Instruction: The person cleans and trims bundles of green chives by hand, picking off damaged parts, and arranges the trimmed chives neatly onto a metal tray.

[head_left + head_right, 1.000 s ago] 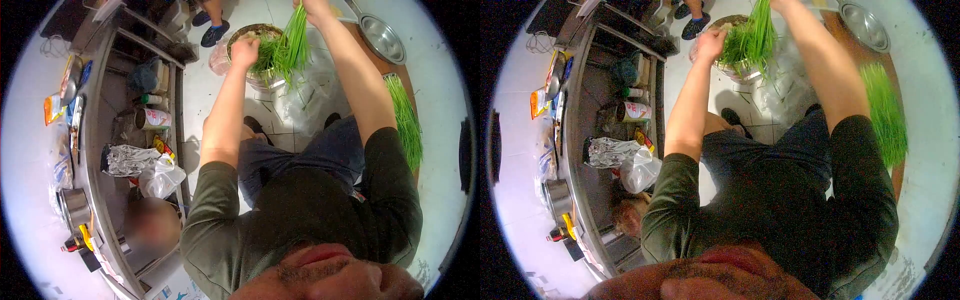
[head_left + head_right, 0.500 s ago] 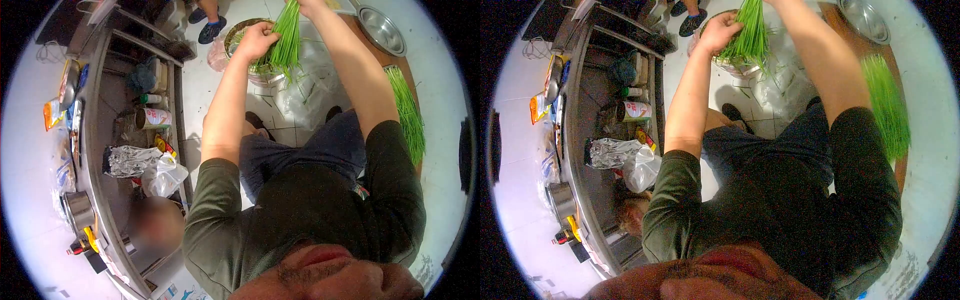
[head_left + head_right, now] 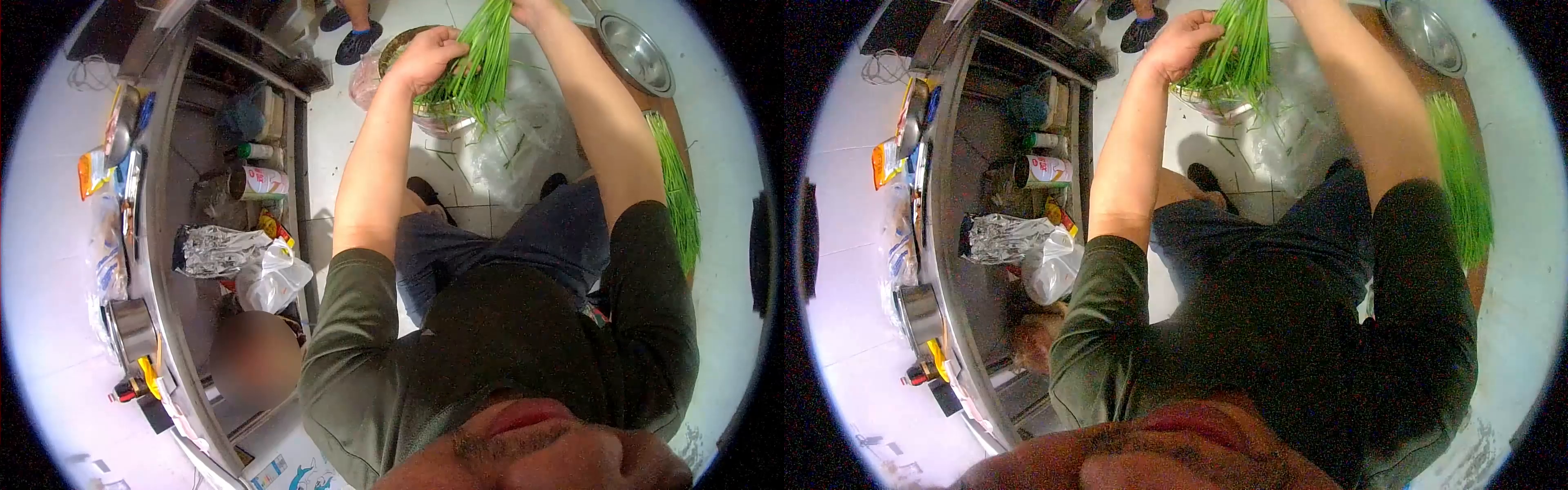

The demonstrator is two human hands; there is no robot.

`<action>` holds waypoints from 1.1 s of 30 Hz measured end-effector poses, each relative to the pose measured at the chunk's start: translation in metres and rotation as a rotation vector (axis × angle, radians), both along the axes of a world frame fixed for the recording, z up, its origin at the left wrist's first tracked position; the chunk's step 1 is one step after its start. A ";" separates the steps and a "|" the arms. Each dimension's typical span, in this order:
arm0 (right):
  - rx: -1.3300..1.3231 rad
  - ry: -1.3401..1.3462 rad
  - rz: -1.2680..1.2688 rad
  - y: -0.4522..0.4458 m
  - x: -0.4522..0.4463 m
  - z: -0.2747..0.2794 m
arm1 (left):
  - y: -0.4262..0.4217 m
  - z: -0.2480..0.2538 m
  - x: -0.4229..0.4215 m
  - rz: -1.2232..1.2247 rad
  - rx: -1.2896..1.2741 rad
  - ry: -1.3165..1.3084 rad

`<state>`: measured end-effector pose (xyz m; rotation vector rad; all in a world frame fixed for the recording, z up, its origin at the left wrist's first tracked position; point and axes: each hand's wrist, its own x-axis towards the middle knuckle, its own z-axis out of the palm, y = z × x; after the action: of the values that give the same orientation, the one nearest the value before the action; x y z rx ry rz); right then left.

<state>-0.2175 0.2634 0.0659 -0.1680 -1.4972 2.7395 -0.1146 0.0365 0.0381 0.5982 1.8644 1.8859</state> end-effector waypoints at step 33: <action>0.155 -0.034 -0.075 -0.012 0.015 0.022 | 0.009 0.010 0.012 -0.084 -0.008 -0.018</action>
<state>-0.2023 0.2510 0.0876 -0.2638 -1.6668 2.5630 -0.1023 0.0458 0.0483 0.6448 1.8053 1.8237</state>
